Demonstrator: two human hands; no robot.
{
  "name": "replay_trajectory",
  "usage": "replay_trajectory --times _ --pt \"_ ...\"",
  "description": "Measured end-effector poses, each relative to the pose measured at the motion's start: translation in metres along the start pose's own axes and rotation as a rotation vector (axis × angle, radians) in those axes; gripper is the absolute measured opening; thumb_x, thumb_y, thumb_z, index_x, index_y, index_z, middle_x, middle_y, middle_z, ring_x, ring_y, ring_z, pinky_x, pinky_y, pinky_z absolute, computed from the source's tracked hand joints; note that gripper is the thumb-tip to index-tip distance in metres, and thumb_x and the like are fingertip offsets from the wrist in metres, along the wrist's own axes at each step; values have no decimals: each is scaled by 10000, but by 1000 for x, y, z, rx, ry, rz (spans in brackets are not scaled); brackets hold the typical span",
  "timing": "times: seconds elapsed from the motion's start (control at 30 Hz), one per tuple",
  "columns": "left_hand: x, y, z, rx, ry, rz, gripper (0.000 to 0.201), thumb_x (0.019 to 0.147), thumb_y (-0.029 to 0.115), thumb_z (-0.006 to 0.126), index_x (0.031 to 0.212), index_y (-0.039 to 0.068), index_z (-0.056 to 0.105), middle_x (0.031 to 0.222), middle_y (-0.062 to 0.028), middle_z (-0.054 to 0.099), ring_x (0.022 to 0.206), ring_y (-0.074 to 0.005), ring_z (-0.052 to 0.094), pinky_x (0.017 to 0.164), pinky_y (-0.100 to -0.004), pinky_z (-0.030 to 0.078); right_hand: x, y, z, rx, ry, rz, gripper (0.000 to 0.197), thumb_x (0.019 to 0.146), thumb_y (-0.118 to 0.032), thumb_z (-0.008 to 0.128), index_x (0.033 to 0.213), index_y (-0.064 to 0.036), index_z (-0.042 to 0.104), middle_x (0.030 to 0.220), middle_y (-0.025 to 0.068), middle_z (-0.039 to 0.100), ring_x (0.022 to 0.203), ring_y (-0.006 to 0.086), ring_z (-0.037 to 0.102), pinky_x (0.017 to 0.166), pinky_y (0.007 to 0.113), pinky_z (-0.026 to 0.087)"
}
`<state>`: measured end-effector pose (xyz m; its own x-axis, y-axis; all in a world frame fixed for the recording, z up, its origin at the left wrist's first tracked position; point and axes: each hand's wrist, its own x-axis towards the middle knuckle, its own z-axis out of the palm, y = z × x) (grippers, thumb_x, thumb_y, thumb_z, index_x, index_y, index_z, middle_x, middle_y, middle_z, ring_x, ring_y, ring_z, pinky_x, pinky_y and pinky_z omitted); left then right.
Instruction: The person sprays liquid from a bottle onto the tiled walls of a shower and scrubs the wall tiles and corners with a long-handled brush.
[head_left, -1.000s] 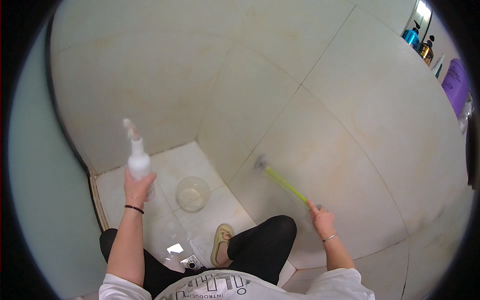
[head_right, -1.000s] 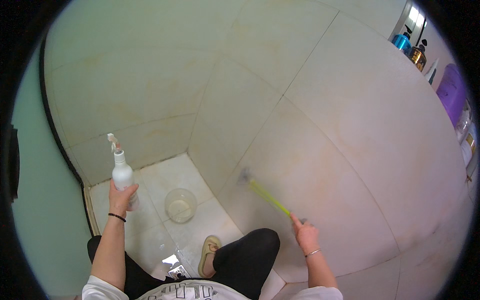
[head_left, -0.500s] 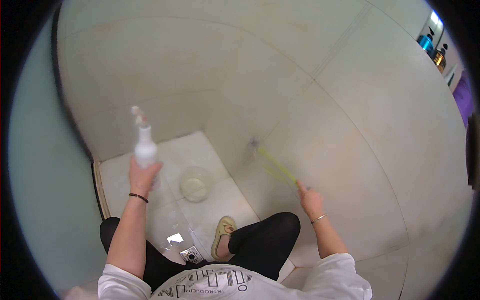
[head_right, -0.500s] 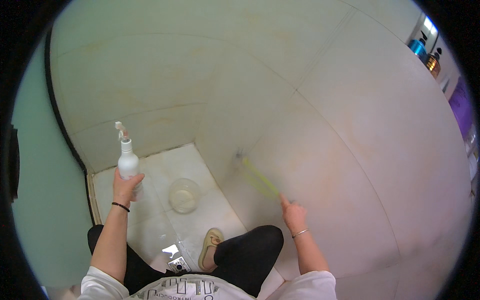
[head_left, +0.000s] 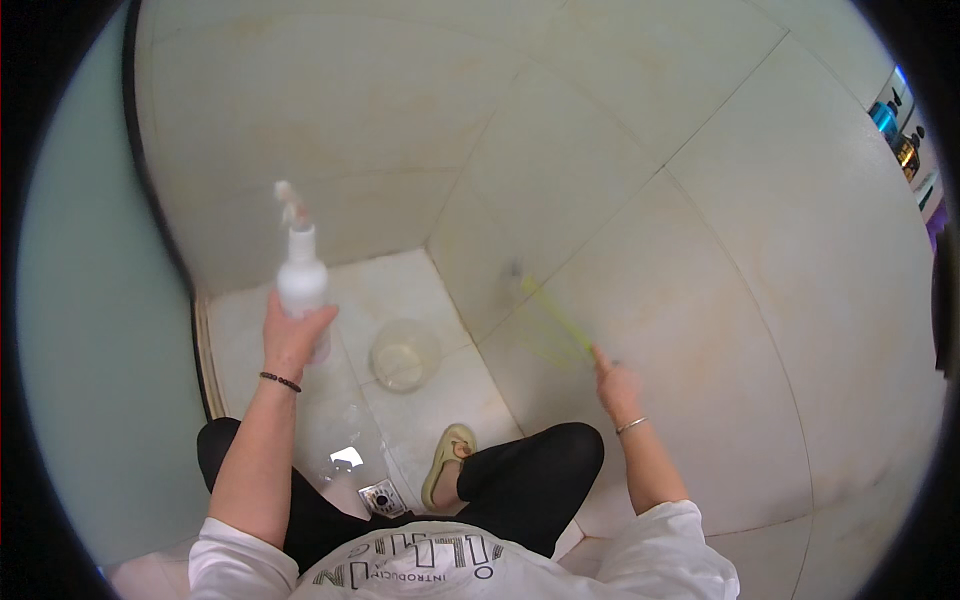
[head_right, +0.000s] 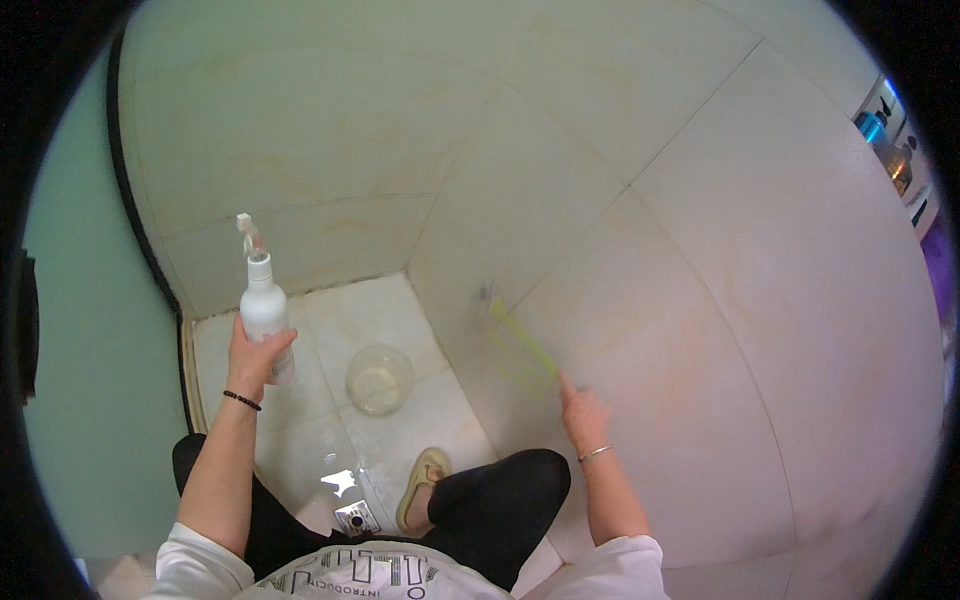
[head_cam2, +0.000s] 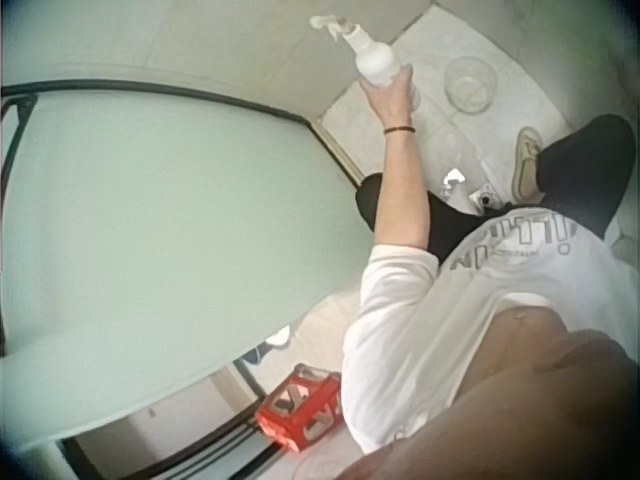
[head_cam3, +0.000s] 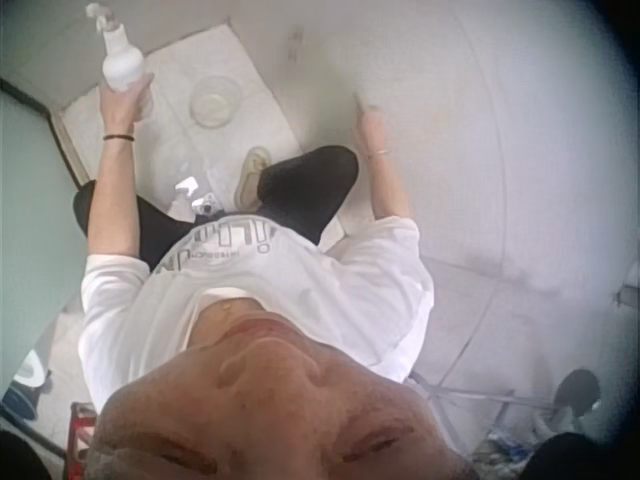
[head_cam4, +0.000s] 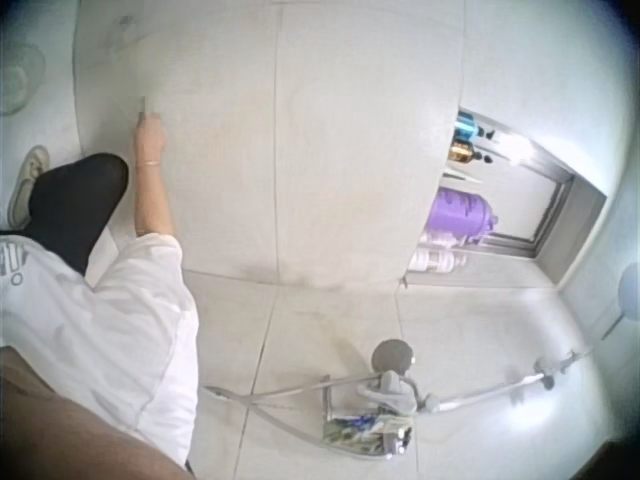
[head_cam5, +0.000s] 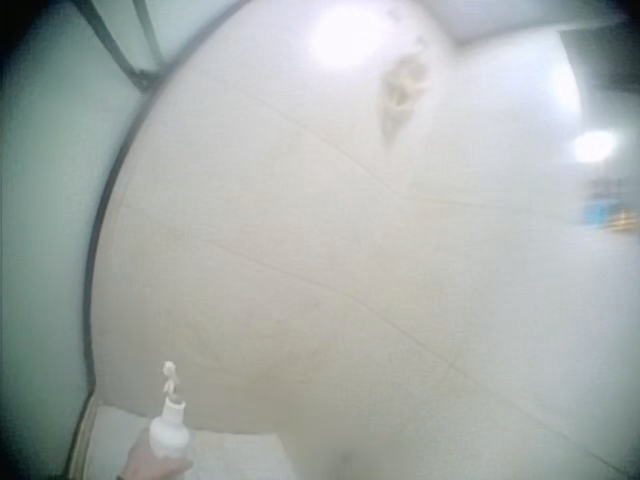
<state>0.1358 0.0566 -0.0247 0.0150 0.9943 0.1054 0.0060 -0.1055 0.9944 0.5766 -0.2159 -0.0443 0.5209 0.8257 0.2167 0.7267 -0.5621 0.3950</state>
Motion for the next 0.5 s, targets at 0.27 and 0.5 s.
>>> replay_trajectory --times 0.27,0.5 --pt "6 -11 1 -40 -30 -23 645 615 192 796 1149 25 476 1016 -91 593 914 -186 574 809 -340 477 29 -24 -32 50 42 109 481 935 -230 459 1391 -335 345 827 123 631 711 311 623 598 423 483" --pt "6 -8 -4 34 0 -19 680 608 191 802 1172 11 468 1038 -101 595 932 -198 580 823 -341 478 72 -33 -38 170 -24 0 496 939 -265 470 1406 -336 318 793 124 630 759 317 633 623 482 475"
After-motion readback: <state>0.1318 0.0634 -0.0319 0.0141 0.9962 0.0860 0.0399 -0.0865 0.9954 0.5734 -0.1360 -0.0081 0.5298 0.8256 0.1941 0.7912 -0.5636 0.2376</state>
